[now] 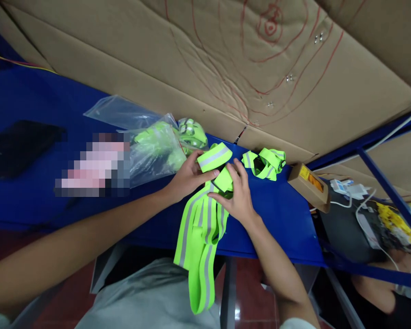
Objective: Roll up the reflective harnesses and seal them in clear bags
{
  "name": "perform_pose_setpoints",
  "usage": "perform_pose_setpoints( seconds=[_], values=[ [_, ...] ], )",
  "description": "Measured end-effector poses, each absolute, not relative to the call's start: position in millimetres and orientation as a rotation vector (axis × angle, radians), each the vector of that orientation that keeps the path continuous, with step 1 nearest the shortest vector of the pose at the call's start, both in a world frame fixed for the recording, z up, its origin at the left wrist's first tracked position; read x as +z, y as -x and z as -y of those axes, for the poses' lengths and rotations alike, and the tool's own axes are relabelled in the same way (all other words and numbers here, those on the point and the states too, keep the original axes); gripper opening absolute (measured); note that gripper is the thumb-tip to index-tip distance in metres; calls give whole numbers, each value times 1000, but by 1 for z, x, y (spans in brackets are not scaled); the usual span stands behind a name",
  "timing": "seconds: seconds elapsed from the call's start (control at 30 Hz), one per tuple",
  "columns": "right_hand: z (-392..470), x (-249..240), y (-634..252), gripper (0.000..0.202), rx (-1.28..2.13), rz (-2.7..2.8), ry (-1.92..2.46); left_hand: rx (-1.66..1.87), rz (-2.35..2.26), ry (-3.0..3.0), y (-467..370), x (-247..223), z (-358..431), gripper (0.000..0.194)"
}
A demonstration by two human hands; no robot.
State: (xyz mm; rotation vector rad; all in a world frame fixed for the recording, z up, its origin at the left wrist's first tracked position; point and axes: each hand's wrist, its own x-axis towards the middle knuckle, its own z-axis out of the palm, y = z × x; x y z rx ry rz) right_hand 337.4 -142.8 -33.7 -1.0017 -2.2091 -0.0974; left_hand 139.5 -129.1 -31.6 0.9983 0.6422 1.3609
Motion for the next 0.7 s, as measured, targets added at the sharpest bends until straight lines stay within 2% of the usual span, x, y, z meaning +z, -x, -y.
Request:
perform_pose_setpoints(
  seconds=[0.1, 0.17, 0.23, 0.37, 0.43, 0.53, 0.6, 0.7],
  values=[
    [142, -37, -345, 66, 83, 2083, 1053, 1212, -696, -1393, -130, -20, 134, 54],
    [143, -38, -345, 46, 231, 1930, 1088, 1048, -940, -1843, -116, -4, 142, 47],
    [142, -37, -344, 36, 383, 1745, 1143, 930, -1304, -2267, -98, 11, 155, 43],
    [133, -36, -343, 43, 682, 1337, 1248, 677, -1999, -2559, -62, 6, 185, 49],
    [129, -36, -343, 46, 834, 1145, 1231, 479, -2111, -2641, -48, -10, 197, 47],
    [126, -37, -341, 47, 989, 973, 1180, 369, -2038, -2727, -32, -23, 205, 25],
    [126, -38, -341, 47, 1011, 957, 1156, 470, -2020, -2769, -27, -13, 202, 20],
    [126, -43, -342, 48, 1012, 1004, 1135, 827, -2052, -2823, -31, 20, 183, 22]
  ],
)
